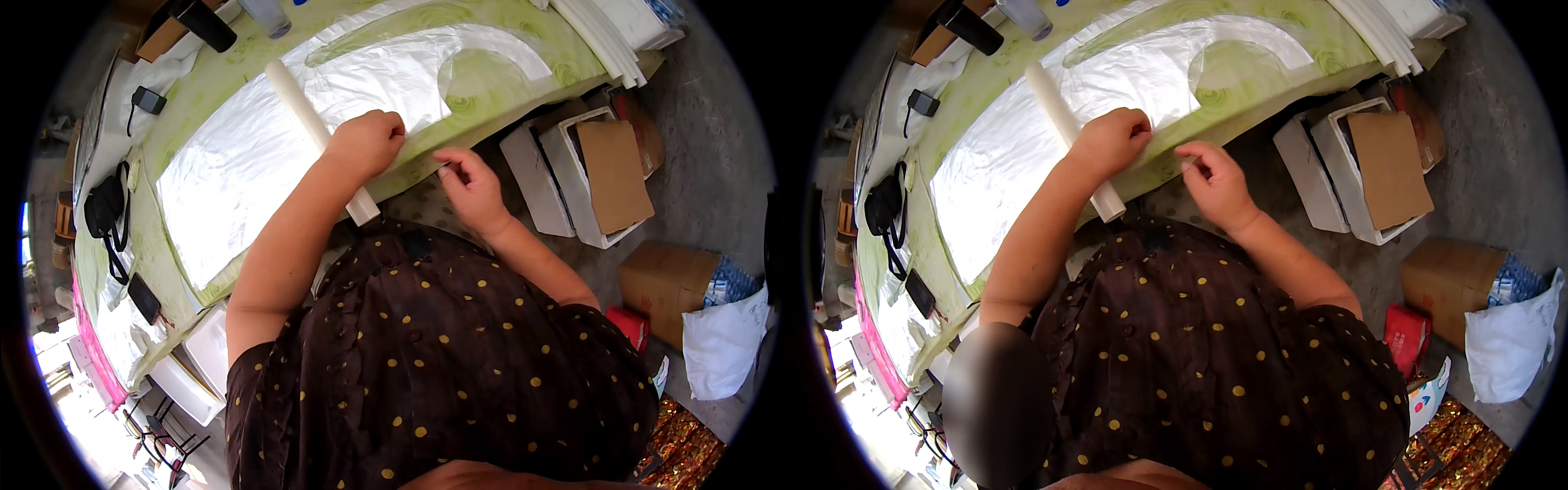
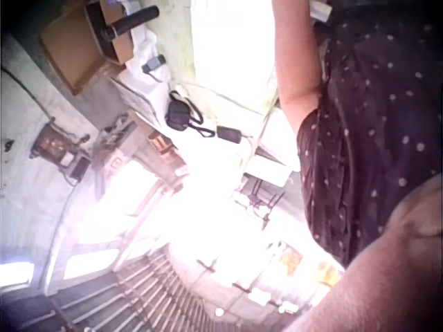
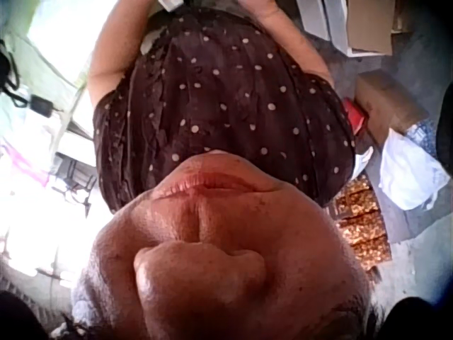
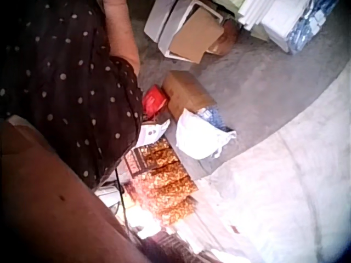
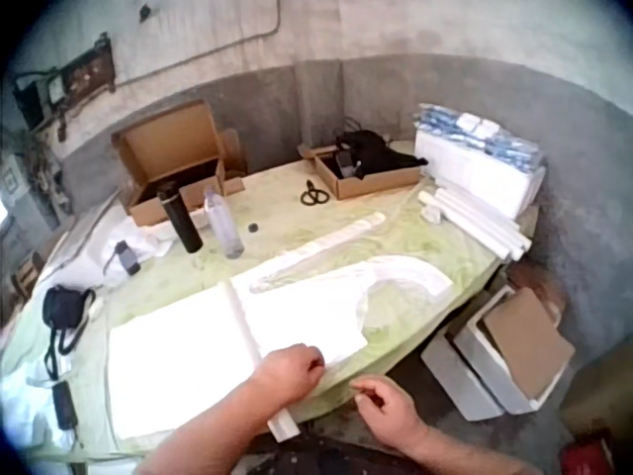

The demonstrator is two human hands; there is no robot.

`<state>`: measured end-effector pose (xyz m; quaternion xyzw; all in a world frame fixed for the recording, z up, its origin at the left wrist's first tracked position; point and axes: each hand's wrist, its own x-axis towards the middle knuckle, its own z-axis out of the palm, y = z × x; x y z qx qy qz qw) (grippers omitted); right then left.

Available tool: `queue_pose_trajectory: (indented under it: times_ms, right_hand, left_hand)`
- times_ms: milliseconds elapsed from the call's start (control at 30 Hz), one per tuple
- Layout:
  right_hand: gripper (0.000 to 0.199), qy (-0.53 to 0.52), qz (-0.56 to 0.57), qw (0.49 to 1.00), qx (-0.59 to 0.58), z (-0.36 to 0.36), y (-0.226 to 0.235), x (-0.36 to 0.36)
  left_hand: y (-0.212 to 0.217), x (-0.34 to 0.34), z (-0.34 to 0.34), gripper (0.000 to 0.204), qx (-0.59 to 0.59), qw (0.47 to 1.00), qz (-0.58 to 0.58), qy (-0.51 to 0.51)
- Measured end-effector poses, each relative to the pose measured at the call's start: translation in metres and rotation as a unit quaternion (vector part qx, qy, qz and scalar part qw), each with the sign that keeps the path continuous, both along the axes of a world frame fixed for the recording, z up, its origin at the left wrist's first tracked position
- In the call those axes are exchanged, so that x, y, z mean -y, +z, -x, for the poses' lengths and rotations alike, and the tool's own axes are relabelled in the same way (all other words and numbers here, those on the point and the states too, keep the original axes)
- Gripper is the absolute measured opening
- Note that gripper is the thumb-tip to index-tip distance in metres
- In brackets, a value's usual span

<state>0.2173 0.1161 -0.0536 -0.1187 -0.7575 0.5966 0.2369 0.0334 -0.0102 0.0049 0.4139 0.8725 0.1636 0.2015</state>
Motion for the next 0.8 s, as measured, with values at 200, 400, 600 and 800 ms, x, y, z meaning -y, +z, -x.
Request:
queue_pose_trajectory:
  times_ms: [200, 400, 600, 800]
  right_hand:
    - [0.042, -0.15, -0.358, 0.921, -0.023, 0.044, 0.004, -0.087]
    - [0.058, -0.119, -0.447, 0.858, 0.225, 0.105, 0.02, -0.13]
    - [0.06, -0.041, -0.444, 0.874, 0.194, 0.121, 0.021, -0.112]
    - [0.052, 0.131, -0.373, 0.911, -0.119, 0.089, 0.073, -0.005]
  left_hand:
    - [0.015, 0.023, -0.037, 0.03, -0.022, 0.982, -0.184, -0.028]
    - [0.026, 0.022, -0.072, 0.04, 0.1, 0.961, -0.241, -0.095]
    - [0.02, 0.036, -0.071, 0.047, 0.276, 0.9, -0.326, 0.085]
    - [0.035, 0.032, -0.044, 0.05, 0.491, 0.67, -0.491, 0.262]
